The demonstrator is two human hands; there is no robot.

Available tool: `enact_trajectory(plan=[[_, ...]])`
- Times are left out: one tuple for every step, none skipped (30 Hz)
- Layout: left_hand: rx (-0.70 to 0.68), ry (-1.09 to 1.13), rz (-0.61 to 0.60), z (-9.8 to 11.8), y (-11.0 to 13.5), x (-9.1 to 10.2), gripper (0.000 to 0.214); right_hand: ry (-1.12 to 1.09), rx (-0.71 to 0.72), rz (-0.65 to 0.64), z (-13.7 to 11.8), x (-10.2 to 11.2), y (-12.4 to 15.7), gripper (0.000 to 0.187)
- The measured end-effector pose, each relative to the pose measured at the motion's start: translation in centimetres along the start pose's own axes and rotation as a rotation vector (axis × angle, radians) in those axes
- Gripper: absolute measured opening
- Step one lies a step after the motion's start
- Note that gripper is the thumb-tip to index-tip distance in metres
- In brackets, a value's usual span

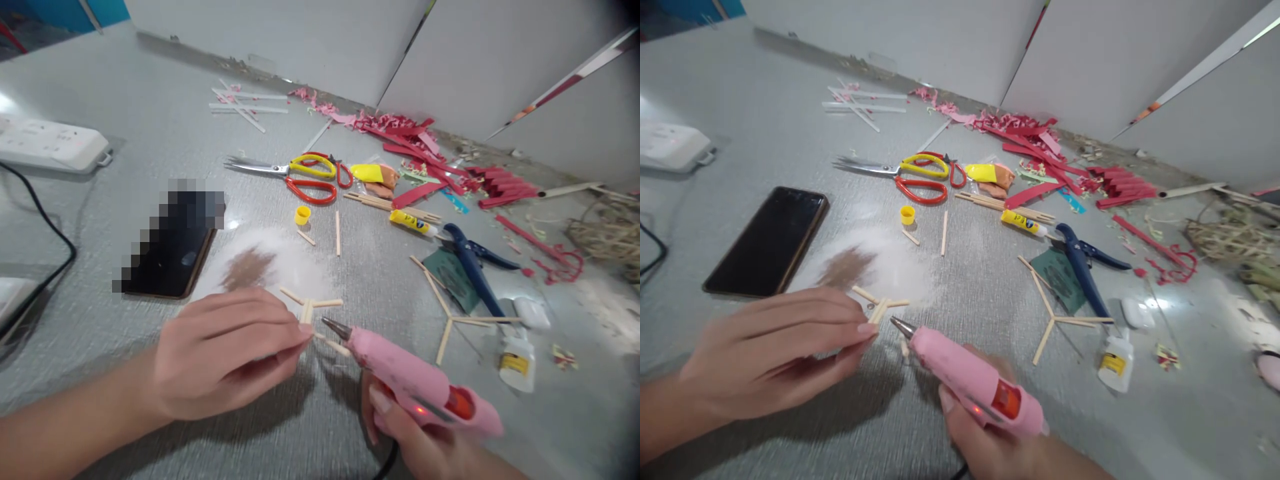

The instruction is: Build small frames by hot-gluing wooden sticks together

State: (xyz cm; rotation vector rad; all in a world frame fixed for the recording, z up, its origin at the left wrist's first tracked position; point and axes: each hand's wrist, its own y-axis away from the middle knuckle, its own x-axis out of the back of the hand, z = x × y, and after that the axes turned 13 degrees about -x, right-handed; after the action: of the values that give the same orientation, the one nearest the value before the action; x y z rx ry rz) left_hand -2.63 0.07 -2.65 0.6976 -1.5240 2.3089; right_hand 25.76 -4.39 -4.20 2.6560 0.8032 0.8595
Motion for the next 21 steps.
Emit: enact_trajectory(plan=[[-0.002,0.0,-0.001,0.0,0.0,0.0,0.009,0.046,0.047,0.036,-0.3,0.0,-0.1,0.051],[-0.003,0.003,-0.005,0.1,0.0,0.0,0.009,0.095,0.091,0.072,-0.4,0.0,-0.1,0.044],[-0.005,0.007,-0.007,0.1,0.0,0.0,0.009,0.143,0.133,0.107,-0.5,0.0,-0.1,0.039],[-0.008,0.008,-0.008,0.1,0.0,0.0,0.008,0.186,0.171,0.141,-0.5,0.0,-0.1,0.035],[-0.011,0.007,-0.007,0.1,0.0,0.0,0.008,0.222,0.199,0.171,-0.5,0.0,-0.1,0.031],[-0.014,0.003,-0.009,0.2,0.0,0.0,0.008,0.249,0.219,0.199,-0.4,-0.1,-0.1,0.027],[-0.017,-0.001,-0.011,0.2,-0.1,0.0,0.008,0.266,0.238,0.224,-0.3,-0.1,-0.1,0.023],[-0.02,-0.005,-0.017,0.2,-0.1,0.1,0.009,0.274,0.257,0.25,-0.2,-0.1,-0.1,0.021],[-0.02,-0.008,-0.023,0.2,-0.1,0.1,0.01,0.282,0.28,0.266,-0.2,-0.1,-0.1,0.018],[-0.02,-0.009,-0.029,0.2,-0.1,0.2,0.01,0.293,0.302,0.275,-0.3,-0.1,-0.1,0.017],[-0.021,-0.008,-0.034,0.2,-0.1,0.2,0.011,0.304,0.321,0.283,-0.4,-0.1,-0.1,0.017],[-0.02,-0.007,-0.038,0.3,-0.1,0.2,0.011,0.314,0.332,0.291,-0.5,-0.1,-0.2,0.018],[-0.02,-0.006,-0.037,0.3,-0.1,0.3,0.011,0.32,0.331,0.3,-0.7,-0.1,-0.2,0.019],[-0.017,-0.007,-0.035,0.3,-0.1,0.3,0.011,0.32,0.326,0.31,-0.8,-0.1,-0.2,0.019],[-0.018,-0.008,-0.032,0.3,-0.1,0.3,0.011,0.318,0.317,0.318,-0.9,-0.1,-0.2,0.019],[-0.018,-0.011,-0.03,0.4,-0.1,0.3,0.011,0.322,0.314,0.323,-1.0,-0.1,-0.2,0.019],[-0.019,-0.014,-0.032,0.4,-0.1,0.3,0.011,0.329,0.321,0.33,-1.1,-0.1,-0.2,0.019],[-0.02,-0.02,-0.031,0.4,-0.1,0.2,0.01,0.348,0.324,0.329,-1.1,-0.1,-0.2,0.018],[-0.021,-0.026,-0.032,0.4,-0.1,0.2,0.009,0.37,0.326,0.333,-1.2,0.0,-0.3,0.018],[-0.023,-0.029,-0.034,0.4,-0.2,0.2,0.008,0.394,0.328,0.336,-1.2,0.0,-0.3,0.019],[-0.028,-0.031,-0.037,0.4,-0.2,0.2,0.007,0.41,0.326,0.348,-1.3,0.0,-0.4,0.02]])
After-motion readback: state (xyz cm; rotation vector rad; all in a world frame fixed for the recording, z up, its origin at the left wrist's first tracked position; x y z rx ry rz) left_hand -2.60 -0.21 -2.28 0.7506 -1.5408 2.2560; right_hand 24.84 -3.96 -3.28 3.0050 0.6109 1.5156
